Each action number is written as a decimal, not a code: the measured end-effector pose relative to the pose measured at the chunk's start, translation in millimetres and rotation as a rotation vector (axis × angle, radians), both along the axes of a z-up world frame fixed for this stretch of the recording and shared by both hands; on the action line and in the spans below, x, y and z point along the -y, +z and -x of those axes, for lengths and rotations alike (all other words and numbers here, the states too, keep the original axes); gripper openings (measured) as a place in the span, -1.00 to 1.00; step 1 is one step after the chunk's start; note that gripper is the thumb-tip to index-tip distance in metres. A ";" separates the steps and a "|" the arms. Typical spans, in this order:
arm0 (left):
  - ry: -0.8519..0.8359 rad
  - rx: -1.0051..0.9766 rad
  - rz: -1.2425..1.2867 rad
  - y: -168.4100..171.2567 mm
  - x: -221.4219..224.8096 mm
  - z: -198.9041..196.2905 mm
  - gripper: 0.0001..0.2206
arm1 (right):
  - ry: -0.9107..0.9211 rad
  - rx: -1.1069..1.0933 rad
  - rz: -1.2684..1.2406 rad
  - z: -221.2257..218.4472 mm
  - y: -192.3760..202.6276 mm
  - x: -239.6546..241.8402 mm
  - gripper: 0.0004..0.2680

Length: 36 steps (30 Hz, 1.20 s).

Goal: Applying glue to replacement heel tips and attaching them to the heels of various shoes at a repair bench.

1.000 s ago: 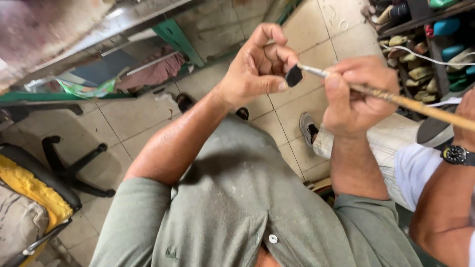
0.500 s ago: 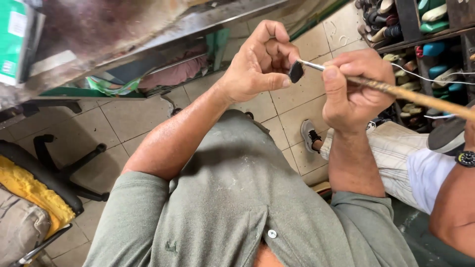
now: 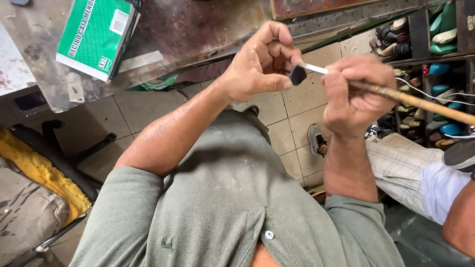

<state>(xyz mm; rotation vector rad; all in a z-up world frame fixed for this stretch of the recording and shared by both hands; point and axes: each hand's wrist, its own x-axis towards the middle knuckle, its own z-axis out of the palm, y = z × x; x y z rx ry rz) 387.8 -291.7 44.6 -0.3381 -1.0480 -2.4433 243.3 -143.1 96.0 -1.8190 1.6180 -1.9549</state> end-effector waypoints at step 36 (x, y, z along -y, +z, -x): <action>0.551 0.117 -0.478 -37.6 37.1 -176.6 -0.34 | 0.746 -0.540 -0.206 -141.5 31.7 198.0 -0.81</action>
